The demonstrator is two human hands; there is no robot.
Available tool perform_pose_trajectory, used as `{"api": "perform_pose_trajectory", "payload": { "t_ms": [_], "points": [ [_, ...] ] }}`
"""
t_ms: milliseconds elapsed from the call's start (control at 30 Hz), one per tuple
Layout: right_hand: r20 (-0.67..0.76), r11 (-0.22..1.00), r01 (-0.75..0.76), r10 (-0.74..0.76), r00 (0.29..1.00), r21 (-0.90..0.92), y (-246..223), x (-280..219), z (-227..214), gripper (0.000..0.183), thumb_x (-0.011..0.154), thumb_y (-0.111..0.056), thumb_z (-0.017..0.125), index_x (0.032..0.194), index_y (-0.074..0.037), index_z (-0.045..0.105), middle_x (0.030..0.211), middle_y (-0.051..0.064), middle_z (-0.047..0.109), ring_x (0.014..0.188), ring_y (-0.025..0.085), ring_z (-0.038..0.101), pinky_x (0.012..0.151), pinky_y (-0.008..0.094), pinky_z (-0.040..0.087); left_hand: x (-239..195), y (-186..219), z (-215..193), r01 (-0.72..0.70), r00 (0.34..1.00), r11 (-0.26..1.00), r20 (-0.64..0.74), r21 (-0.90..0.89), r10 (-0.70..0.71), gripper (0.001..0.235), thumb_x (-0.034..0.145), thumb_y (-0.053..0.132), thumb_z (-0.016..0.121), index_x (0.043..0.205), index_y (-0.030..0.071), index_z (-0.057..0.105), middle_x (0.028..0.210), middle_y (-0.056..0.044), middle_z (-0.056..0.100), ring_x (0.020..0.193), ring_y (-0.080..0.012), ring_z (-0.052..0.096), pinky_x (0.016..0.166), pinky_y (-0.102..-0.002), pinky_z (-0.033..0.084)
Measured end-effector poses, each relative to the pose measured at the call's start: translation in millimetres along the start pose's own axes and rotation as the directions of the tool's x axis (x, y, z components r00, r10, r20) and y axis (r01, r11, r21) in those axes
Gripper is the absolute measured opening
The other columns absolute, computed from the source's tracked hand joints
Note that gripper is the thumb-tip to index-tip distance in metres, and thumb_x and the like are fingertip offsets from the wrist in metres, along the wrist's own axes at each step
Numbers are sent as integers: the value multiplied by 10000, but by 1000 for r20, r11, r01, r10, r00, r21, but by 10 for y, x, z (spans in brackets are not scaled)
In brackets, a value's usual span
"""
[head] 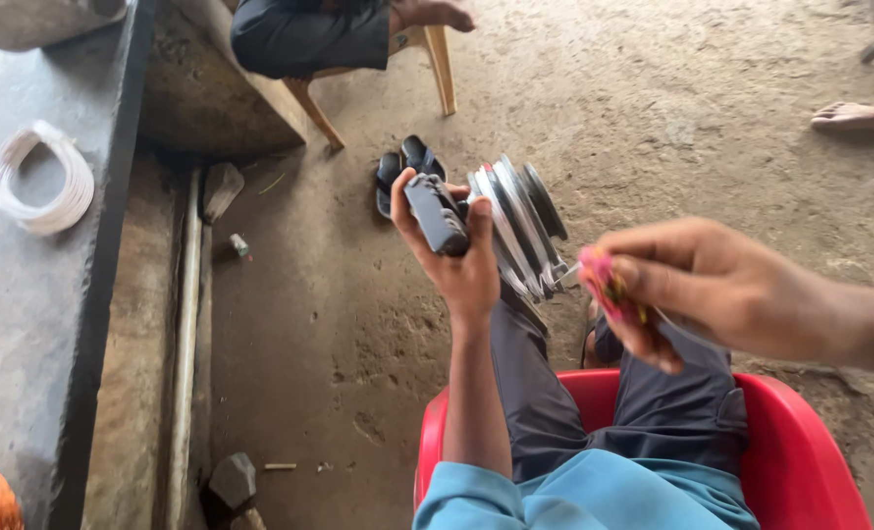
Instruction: The person sits on a red chair and winds a white wire onto a multi-layered spool using a pink cloth to guide the wire. The person holds the spool in their left hand and uses their right hand to wrap the wire around the spool's grooves.
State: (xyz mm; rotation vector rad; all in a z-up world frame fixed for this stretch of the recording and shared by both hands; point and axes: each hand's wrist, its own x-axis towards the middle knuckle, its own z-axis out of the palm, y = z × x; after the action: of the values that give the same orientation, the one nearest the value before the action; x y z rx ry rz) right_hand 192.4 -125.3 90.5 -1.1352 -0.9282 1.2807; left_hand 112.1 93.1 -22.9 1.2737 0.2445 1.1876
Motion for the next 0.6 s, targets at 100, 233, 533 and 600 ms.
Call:
{"api": "perform_pose_trajectory", "payload": {
  "t_ms": [100, 233, 533, 600],
  "points": [
    [-88, 996, -30, 23, 996, -82, -269, 134, 49, 345, 1125, -232, 444, 978, -5, 658, 709, 83, 658, 565, 135, 632, 494, 296, 580, -45, -72, 53, -45, 997, 999, 59, 20, 44, 679, 986, 115, 760, 1542, 126, 371, 1149, -65, 608, 976, -136, 631, 782, -289, 576],
    [-129, 990, 27, -45, 991, -139, -937, 351, 195, 328, 1104, -226, 433, 1018, -12, 666, 708, 95, 683, 545, 155, 662, 464, 324, 586, -94, -70, 165, -89, 986, 996, 143, -6, 89, 642, 988, 88, 744, 1526, 116, 395, 1081, -59, 705, 933, -135, 707, 784, -292, 644],
    [-98, 697, 255, -424, 900, -670, -1147, 564, -370, 284, 1123, -245, 352, 1128, -31, 537, 839, 54, 637, 666, 132, 676, 602, 295, 546, -219, 66, 157, 32, 976, 999, 213, 34, -39, 668, 981, 50, 742, 1552, 80, 397, 1135, -82, 658, 1050, -138, 654, 911, -293, 573],
    [-36, 525, 245, -468, 883, -815, -1096, 750, -607, 266, 1147, -228, 349, 1123, -29, 524, 867, 56, 617, 712, 116, 669, 633, 271, 540, -197, 91, 138, 99, 975, 995, 204, -25, -92, 680, 953, 76, 755, 1530, 76, 395, 1096, -79, 688, 914, -126, 646, 792, -288, 575]
  ]
}}
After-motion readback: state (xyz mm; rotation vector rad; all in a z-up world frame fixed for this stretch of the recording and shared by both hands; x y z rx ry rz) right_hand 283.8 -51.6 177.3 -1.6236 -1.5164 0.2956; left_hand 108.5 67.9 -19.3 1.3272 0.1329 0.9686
